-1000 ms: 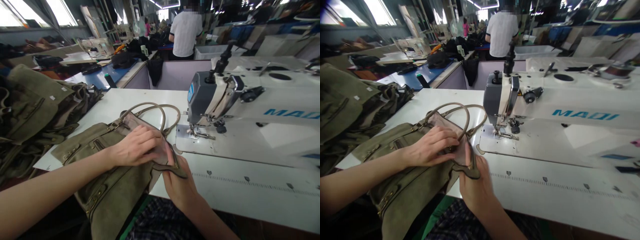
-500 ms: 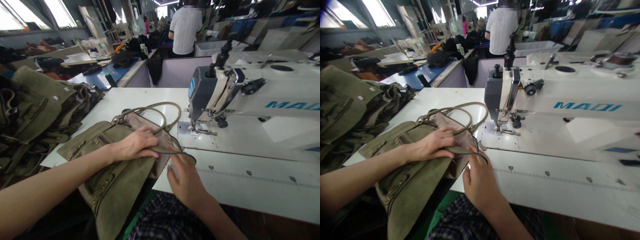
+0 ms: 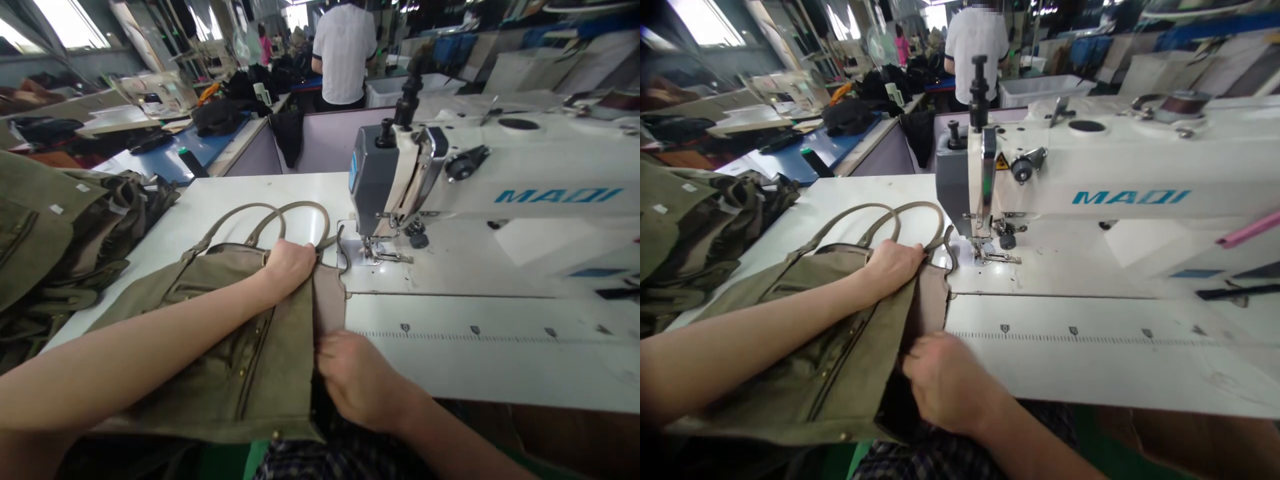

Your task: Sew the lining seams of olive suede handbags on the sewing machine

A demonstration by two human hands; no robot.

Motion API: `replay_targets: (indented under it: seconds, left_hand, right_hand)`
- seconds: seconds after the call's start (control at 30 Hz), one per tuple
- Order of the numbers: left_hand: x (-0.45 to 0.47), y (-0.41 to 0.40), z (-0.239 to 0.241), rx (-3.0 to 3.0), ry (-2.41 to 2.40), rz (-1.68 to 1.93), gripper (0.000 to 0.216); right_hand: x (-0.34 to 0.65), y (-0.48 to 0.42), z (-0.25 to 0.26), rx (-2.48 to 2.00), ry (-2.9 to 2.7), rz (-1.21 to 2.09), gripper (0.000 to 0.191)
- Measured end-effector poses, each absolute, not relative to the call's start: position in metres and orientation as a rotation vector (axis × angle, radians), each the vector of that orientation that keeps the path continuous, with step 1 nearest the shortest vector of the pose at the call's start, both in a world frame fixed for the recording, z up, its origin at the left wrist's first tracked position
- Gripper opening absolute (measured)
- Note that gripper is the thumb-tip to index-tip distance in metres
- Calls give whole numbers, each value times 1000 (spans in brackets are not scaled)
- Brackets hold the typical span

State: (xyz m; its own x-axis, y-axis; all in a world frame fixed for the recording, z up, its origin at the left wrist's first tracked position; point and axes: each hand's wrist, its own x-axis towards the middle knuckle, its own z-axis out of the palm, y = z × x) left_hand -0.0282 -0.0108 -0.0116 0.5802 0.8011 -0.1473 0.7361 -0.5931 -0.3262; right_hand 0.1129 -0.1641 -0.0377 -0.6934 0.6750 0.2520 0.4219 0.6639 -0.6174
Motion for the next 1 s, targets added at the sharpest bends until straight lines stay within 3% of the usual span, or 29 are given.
replay_targets:
  seconds: [0.13,0.23,0.33,0.4,0.6,0.77,1.0]
  left_hand:
    - [-27,-23,-11,-2592,-1341,291,34]
    - [-34,-24,-12,-2751,-1249,-120,51]
    - [-40,-24,-20,-3078,-1127,-438,38]
    - [-40,-25,-23,-3181,-1143,-325,30]
    - [-23,-20,-13,-3071,-1339,86,39]
    - [-13,-7,-3,-3125,-1387,333,42]
    - [-20,-15,-12,-3121,-1446,193,40]
  right_hand:
    - [150,-169,-34,-732,-2209,937,29]
    - [145,-174,-35,-801,-2019,969,31]
    - [129,-179,-36,-867,-1844,1012,31]
    - [124,-182,-35,-868,-1823,1000,32]
    - [142,-195,-39,-1030,-2066,565,26]
    - [146,-206,-46,-1013,-2054,454,31]
    - [141,-211,-48,-951,-2047,403,32]
